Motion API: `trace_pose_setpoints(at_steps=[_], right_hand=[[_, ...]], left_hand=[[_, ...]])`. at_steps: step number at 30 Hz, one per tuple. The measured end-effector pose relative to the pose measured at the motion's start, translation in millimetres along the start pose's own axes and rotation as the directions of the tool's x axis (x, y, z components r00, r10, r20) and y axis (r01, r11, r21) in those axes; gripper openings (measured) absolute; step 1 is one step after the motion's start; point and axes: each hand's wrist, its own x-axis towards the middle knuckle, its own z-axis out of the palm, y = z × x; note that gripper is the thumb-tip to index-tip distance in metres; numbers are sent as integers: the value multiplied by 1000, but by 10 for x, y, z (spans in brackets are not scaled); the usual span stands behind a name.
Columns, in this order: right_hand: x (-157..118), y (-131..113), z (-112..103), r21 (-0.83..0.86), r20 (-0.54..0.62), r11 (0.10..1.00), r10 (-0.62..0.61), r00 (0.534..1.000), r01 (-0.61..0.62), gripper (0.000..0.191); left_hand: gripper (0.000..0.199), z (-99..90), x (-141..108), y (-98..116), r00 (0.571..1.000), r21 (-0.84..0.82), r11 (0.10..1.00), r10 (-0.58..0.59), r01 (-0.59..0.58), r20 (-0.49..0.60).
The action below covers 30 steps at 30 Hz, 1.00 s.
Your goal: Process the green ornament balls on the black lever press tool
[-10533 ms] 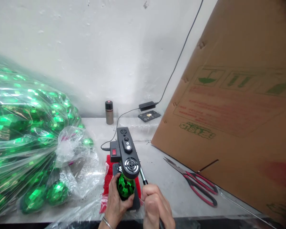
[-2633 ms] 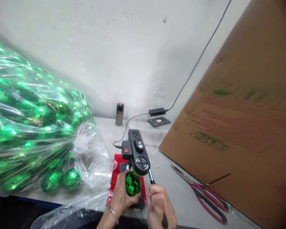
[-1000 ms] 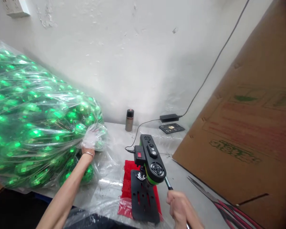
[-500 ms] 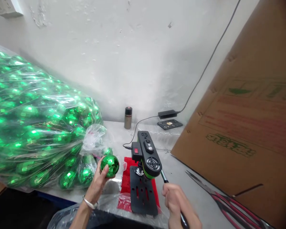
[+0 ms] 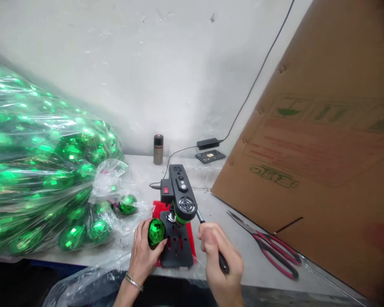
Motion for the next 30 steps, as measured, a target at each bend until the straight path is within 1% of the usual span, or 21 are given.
trace_pose_setpoints(at_steps=[1,2,4,6,7,9,11,13,15,18,21,25,30], right_hand=[[-6,-2,-4,-3,4,1000,4,1000,-4,27],[-10,-3,-7,-6,7,1000,9,1000,-9,27],[-15,-7,-10,-5,10,1000,13,1000,-13,27],[-11,-12,-9,-1,10,1000,20,1000,-20,28],[-5,-15,-7,-1,9,1000,27,1000,-27,28],[20,-27,0,0,0,999,41,999,-41,29],[63,-48,6,4,-12,999,53,999,-53,30],[116,-75,10,3,-13,998,63,998,-63,31],[162,-100,11,-2,2,997,79,997,-79,33],[198,-123,6,-5,23,995,100,995,-100,35],[203,-126,0,-1,26,996,90,996,-90,35],[200,-121,-14,-5,31,999,40,999,-40,33],[166,-105,-25,-4,43,999,35,998,-35,30]], left_hand=[[67,8,-11,-27,999,21,999,43,-44,29],[65,11,-22,-48,997,25,998,52,-54,55],[59,6,-35,-70,996,9,1000,8,-9,90],[57,-6,-32,-65,993,-34,997,-64,68,101],[59,-11,-25,-55,990,-61,992,-102,108,97],[69,-14,-7,-26,980,-99,978,-177,186,92],[81,-6,9,8,965,-109,963,-232,245,120],[83,13,13,39,953,-118,953,-259,278,155],[80,41,1,65,953,-150,948,-258,282,160],[78,94,-42,90,960,-180,949,-233,260,157],[78,147,-93,93,968,-129,971,-174,199,182],[75,222,-146,74,981,-2,997,-80,82,176],[68,343,-192,77,980,44,994,92,-101,174]])
